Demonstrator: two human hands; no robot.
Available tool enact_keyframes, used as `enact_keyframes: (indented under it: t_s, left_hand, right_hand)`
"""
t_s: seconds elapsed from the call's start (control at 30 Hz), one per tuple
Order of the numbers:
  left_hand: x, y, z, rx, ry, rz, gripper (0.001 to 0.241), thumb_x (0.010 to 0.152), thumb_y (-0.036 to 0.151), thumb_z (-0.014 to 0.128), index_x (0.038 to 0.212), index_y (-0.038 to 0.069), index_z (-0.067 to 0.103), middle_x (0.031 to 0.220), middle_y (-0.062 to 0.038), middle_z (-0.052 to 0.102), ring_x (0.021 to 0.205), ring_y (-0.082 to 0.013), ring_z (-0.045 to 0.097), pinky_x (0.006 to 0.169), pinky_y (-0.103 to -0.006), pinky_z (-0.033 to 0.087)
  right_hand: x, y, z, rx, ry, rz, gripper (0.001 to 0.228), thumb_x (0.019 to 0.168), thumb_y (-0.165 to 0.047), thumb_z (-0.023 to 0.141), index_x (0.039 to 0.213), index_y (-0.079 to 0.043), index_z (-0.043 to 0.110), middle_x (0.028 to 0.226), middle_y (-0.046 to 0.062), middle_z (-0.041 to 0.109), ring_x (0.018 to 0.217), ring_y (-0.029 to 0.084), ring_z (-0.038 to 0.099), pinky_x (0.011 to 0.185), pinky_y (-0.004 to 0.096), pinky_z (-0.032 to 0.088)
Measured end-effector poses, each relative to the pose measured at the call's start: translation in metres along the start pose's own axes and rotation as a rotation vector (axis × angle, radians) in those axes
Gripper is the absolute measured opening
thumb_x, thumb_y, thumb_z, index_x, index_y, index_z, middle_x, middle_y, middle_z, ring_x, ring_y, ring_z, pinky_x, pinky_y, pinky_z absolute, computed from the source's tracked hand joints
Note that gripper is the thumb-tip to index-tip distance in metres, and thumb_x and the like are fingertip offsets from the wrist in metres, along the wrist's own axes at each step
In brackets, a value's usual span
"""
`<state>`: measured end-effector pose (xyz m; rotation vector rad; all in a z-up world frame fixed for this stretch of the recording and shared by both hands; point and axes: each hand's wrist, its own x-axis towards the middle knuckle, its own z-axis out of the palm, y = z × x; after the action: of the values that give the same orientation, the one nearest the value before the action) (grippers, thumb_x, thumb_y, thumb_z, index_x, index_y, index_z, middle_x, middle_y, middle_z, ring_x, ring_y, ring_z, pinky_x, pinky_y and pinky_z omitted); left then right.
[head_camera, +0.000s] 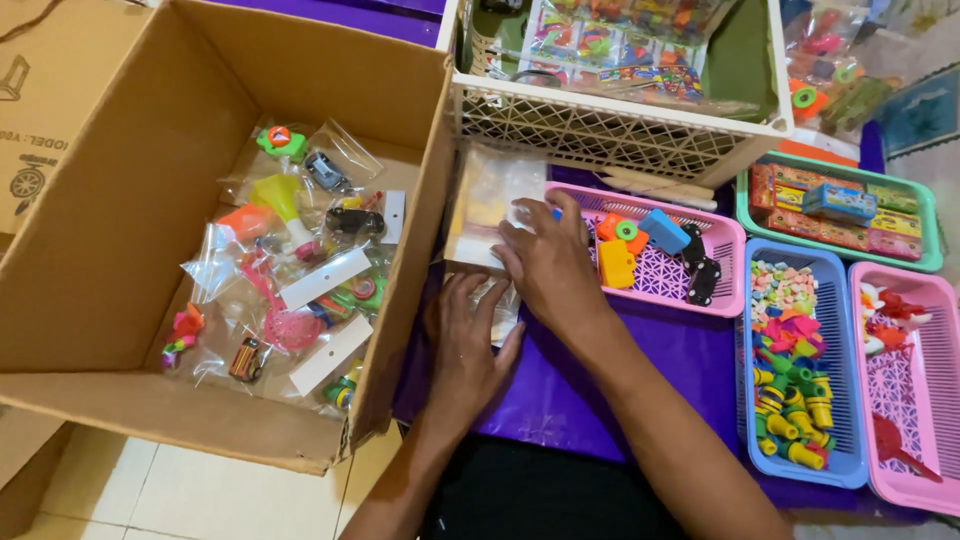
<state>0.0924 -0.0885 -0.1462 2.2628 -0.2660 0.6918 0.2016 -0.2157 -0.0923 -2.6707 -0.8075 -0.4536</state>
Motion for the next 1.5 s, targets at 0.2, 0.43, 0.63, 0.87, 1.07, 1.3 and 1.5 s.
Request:
enact_keyframes:
  t_s: [0.2, 0.43, 0.63, 0.87, 1.07, 1.3, 1.5]
  left_hand:
    - [0.000, -0.004, 0.002, 0.021, 0.001, 0.021, 0.057, 0.079, 0.017, 0.085, 0.130, 0.005, 0.063, 0.127, -0.017, 0.052, 0.131, -0.0439, 0.049, 0.112, -0.0584, 0.039]
    - [0.002, 0.000, -0.002, 0.036, -0.022, 0.001, 0.055, 0.079, 0.016, 0.084, 0.127, 0.004, 0.062, 0.128, -0.017, 0.050, 0.131, -0.0439, 0.049, 0.111, -0.0593, 0.040]
    - [0.003, 0.000, -0.002, 0.046, -0.046, -0.027, 0.054, 0.079, 0.018, 0.083, 0.128, 0.006, 0.062, 0.127, -0.016, 0.051, 0.130, -0.0441, 0.048, 0.110, -0.0593, 0.040]
    - [0.005, 0.001, 0.000, 0.050, -0.047, -0.026, 0.054, 0.079, 0.019, 0.084, 0.128, 0.008, 0.063, 0.127, -0.015, 0.051, 0.129, -0.0424, 0.049, 0.110, -0.0576, 0.041]
    - [0.003, -0.004, 0.001, 0.051, -0.023, -0.018, 0.056, 0.079, 0.020, 0.085, 0.129, 0.008, 0.063, 0.127, -0.014, 0.053, 0.130, -0.0411, 0.050, 0.111, -0.0569, 0.040]
    - [0.001, -0.006, 0.004, 0.027, -0.002, 0.002, 0.059, 0.077, 0.019, 0.086, 0.131, 0.009, 0.064, 0.126, -0.013, 0.053, 0.130, -0.0403, 0.051, 0.111, -0.0550, 0.040]
    - [0.000, -0.008, 0.006, 0.032, -0.009, -0.001, 0.059, 0.079, 0.020, 0.084, 0.133, 0.010, 0.062, 0.128, -0.013, 0.053, 0.130, -0.0398, 0.050, 0.111, -0.0552, 0.039]
  right_hand:
    - [0.003, -0.012, -0.006, -0.016, 0.044, 0.018, 0.014, 0.092, -0.025, 0.073, 0.095, -0.014, 0.081, 0.117, 0.008, 0.066, 0.128, 0.039, 0.047, 0.092, 0.051, 0.047]
    - [0.004, -0.010, -0.002, 0.009, 0.103, -0.008, 0.008, 0.091, -0.020, 0.072, 0.092, -0.014, 0.077, 0.104, 0.003, 0.062, 0.115, 0.031, 0.051, 0.086, 0.043, 0.046]
    - [0.005, -0.003, 0.004, 0.093, 0.143, 0.021, 0.004, 0.091, -0.022, 0.074, 0.091, -0.018, 0.074, 0.089, -0.001, 0.052, 0.098, 0.025, 0.055, 0.081, 0.038, 0.047]
    - [0.010, 0.005, 0.005, 0.246, 0.156, -0.037, 0.014, 0.091, -0.022, 0.075, 0.088, -0.012, 0.067, 0.082, 0.003, 0.055, 0.086, 0.029, 0.060, 0.083, 0.038, 0.049]
    - [0.010, 0.014, -0.001, 0.387, 0.072, -0.007, 0.006, 0.096, -0.017, 0.070, 0.094, -0.013, 0.073, 0.082, 0.007, 0.062, 0.084, 0.032, 0.064, 0.081, 0.039, 0.053]
    - [0.011, 0.015, -0.007, 0.426, 0.079, 0.016, 0.007, 0.090, -0.013, 0.078, 0.093, -0.011, 0.072, 0.079, 0.007, 0.063, 0.082, 0.031, 0.064, 0.080, 0.041, 0.053]
    - [0.012, 0.019, -0.004, 0.444, 0.044, 0.057, 0.007, 0.088, -0.012, 0.078, 0.093, -0.011, 0.072, 0.080, 0.008, 0.067, 0.083, 0.033, 0.066, 0.079, 0.042, 0.054]
